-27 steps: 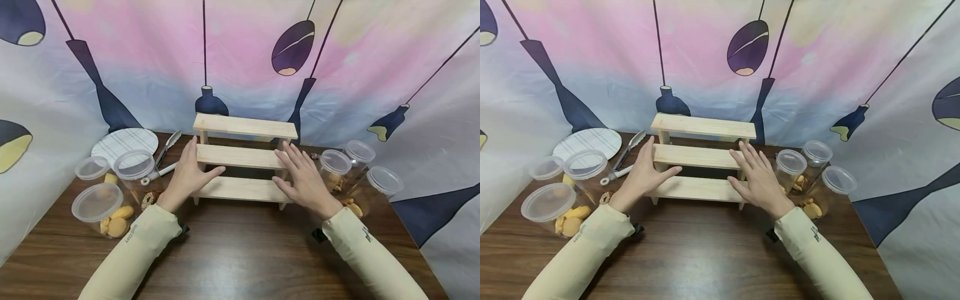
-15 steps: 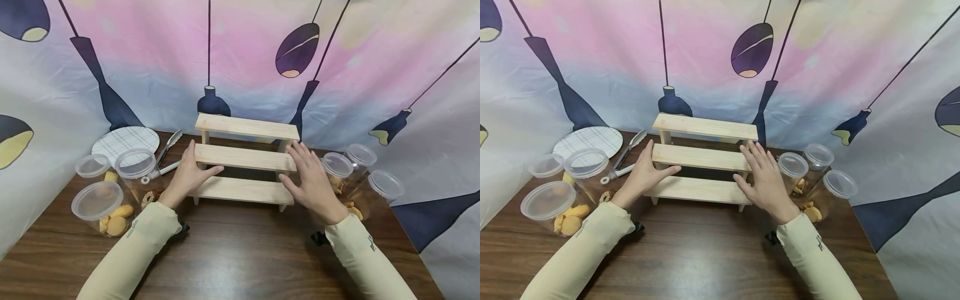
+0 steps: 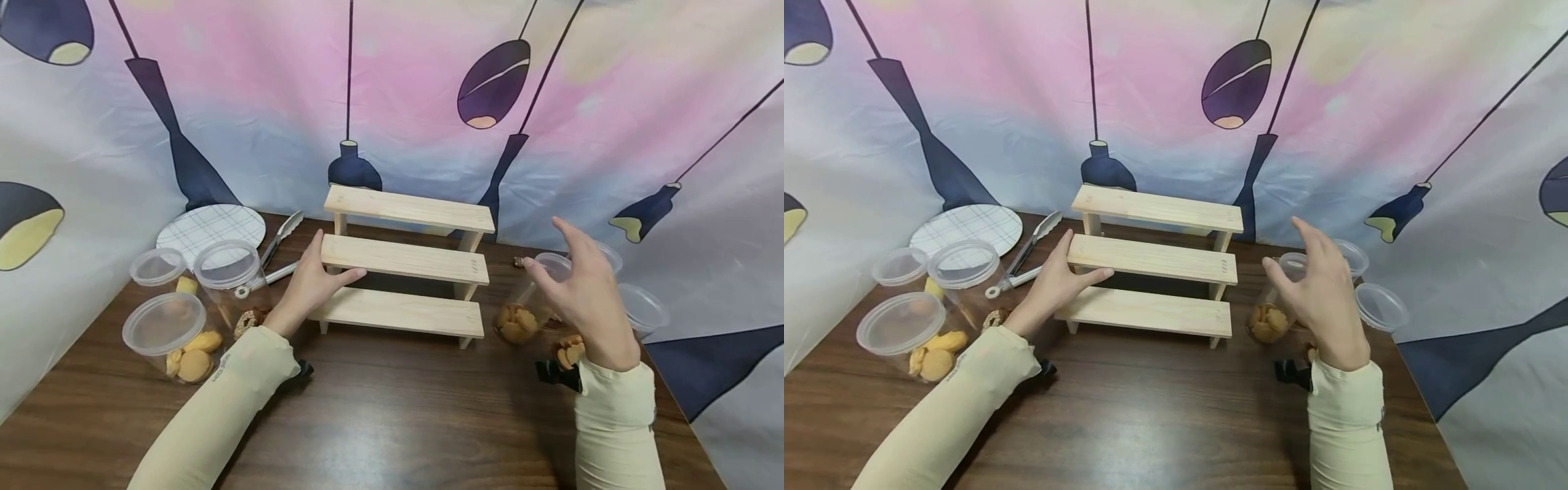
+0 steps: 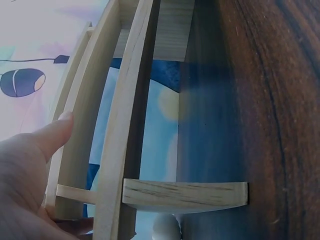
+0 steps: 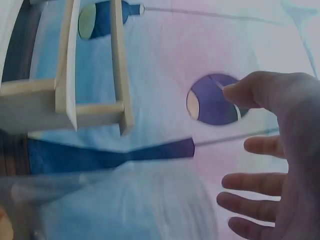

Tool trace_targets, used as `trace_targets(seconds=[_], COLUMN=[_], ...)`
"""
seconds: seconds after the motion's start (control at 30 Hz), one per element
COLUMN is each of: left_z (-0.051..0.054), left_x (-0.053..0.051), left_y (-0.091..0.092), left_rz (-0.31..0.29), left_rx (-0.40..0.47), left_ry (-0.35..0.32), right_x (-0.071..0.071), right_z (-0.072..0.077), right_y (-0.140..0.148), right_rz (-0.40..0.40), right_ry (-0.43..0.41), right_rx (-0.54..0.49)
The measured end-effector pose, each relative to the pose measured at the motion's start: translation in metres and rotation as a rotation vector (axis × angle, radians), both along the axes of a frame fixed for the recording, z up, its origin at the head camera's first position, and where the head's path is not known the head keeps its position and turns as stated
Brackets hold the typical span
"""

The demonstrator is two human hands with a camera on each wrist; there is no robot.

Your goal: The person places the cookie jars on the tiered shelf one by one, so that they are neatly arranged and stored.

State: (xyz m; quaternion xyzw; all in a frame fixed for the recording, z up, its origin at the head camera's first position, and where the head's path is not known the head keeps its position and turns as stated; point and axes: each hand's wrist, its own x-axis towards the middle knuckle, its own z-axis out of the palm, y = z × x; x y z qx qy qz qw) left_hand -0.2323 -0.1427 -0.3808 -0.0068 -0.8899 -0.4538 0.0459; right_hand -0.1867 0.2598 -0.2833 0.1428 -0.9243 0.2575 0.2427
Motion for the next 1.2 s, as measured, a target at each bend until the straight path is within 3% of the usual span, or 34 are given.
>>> trace_targets(seconds=[0.33,0.6,0.93,1.2], left_z=[-0.003,-0.004,-0.001,-0.002], left_x=[0.002,0.001,-0.001,0.001], left_y=[-0.002,-0.003,0.001,0.0], left_rz=[-0.011,-0.009,-0.007,0.002], left_rx=[0.02,0.015,-0.01,-0.001], left_ry=[0.012,0.009,-0.004,-0.012], right_x=[0.001,0.0,-0.001,-0.003], right_z=[-0.015,-0.019,-0.022,-0.022], right_y=[0.014,0.015,0.02,0.021], right_rz=[-0.123,-0.145,-0.163,-0.17], right_ry=[-0.052,-0.109,-0.102,-0.168], right_rx=[-0.018,0.013,0.04,0.056])
